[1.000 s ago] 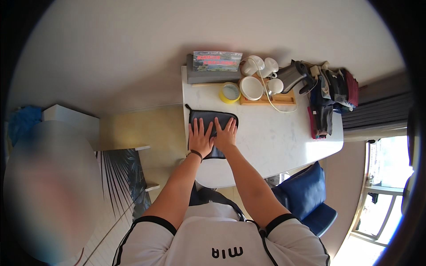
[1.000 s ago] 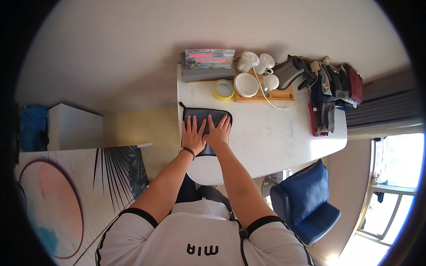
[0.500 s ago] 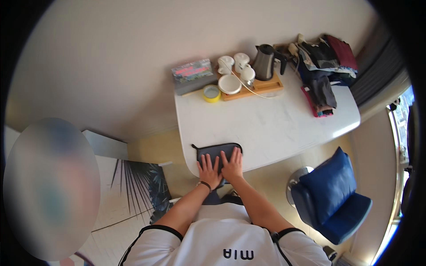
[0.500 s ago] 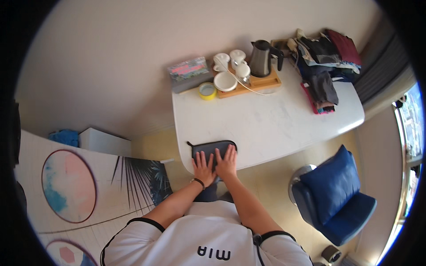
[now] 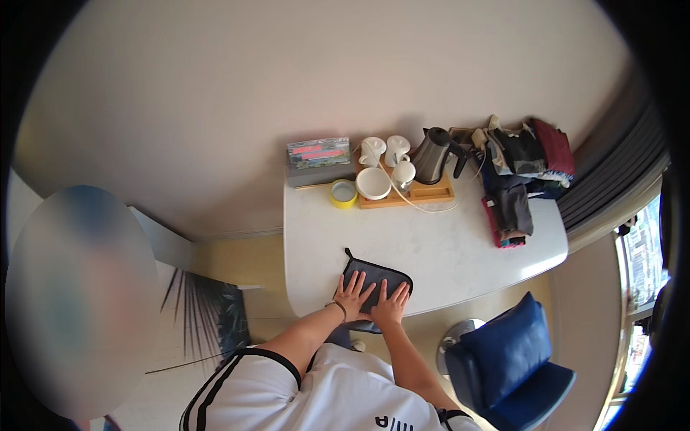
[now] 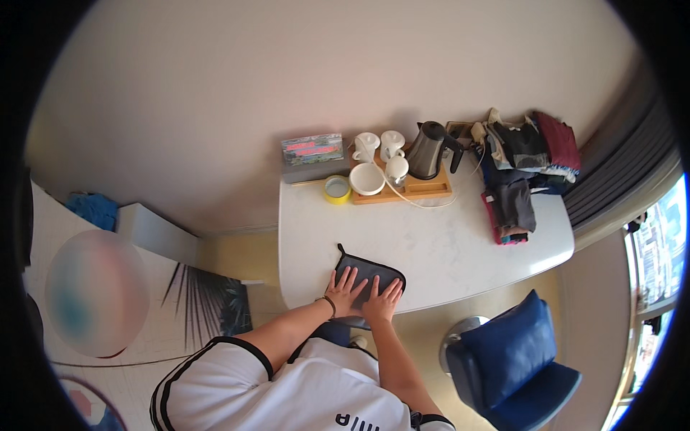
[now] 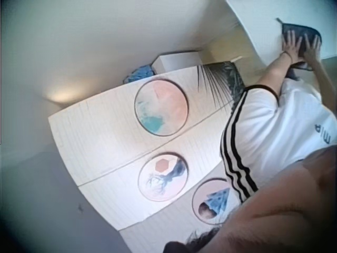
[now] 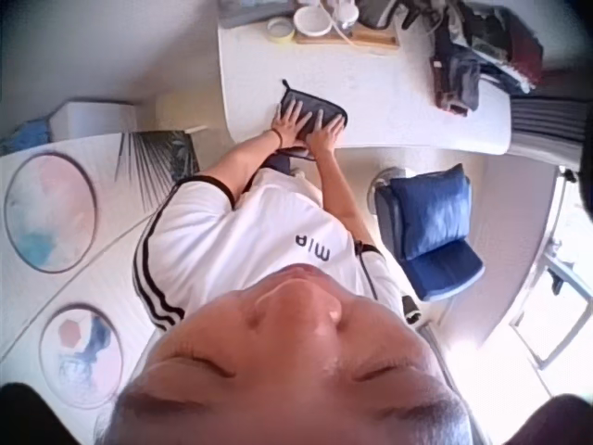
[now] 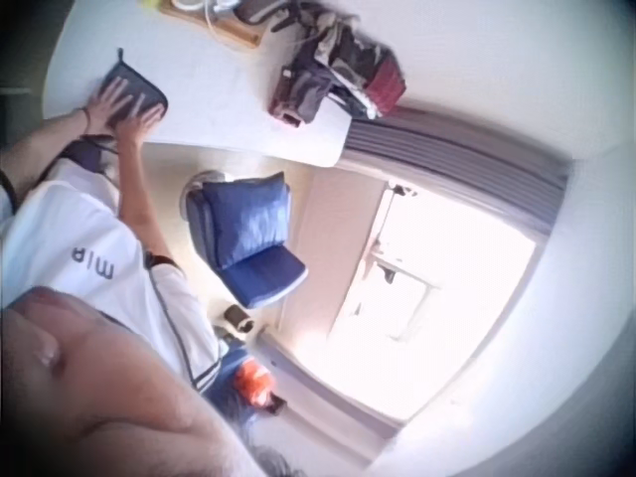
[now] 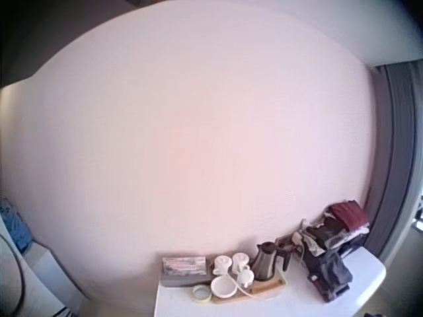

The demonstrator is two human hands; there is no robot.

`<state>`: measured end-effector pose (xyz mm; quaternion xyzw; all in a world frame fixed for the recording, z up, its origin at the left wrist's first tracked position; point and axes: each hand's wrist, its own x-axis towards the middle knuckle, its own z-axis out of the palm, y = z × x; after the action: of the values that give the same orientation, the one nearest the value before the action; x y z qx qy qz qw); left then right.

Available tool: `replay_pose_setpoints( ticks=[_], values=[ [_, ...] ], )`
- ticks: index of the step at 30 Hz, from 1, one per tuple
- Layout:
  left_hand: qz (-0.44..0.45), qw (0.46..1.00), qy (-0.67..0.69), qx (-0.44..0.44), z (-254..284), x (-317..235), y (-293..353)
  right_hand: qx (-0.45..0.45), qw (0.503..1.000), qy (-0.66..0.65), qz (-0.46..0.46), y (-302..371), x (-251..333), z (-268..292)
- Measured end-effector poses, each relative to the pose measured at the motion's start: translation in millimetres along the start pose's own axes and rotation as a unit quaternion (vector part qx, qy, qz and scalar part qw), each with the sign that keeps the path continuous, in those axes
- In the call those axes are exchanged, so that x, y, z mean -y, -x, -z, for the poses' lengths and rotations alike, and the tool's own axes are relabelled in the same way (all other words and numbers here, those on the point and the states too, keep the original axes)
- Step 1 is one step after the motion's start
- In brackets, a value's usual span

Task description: The person folds a maroon shirt and a pair of dark shorts on a white table, then wipes a wall and a window sill using a dark cloth. The folded clothes are stacked on the table.

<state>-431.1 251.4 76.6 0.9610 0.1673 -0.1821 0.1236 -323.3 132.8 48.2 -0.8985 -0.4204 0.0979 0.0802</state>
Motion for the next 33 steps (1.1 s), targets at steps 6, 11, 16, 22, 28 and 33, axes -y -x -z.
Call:
replay_pose_setpoints(
  ticks=[6,11,16,22,28,33],
  values=[
    [-0.042,0.998,0.019,-0.048,21.0,3.4,-74.2,0.060,0.993,0.060,-0.081,-59.7,-9.7,28.5],
    [-0.020,0.993,0.083,-0.077,43.3,21.0,-125.3,0.142,0.977,0.090,-0.129,-139.9,-12.3,50.3],
    [-0.019,0.988,0.092,-0.121,59.8,31.4,-154.3,0.164,0.968,0.095,-0.162,-189.9,-24.5,56.6],
    [0.020,0.979,0.136,-0.152,54.9,42.5,-147.0,0.103,0.988,0.081,-0.083,-197.4,-16.1,46.7],
    [0.091,0.972,0.130,-0.172,33.3,41.5,-115.0,0.052,0.996,0.069,0.022,-175.0,8.8,33.1],
    [0.166,0.974,0.104,-0.110,16.2,20.4,-70.4,0.037,0.990,0.043,0.125,-129.7,21.1,23.2]
  ],
)
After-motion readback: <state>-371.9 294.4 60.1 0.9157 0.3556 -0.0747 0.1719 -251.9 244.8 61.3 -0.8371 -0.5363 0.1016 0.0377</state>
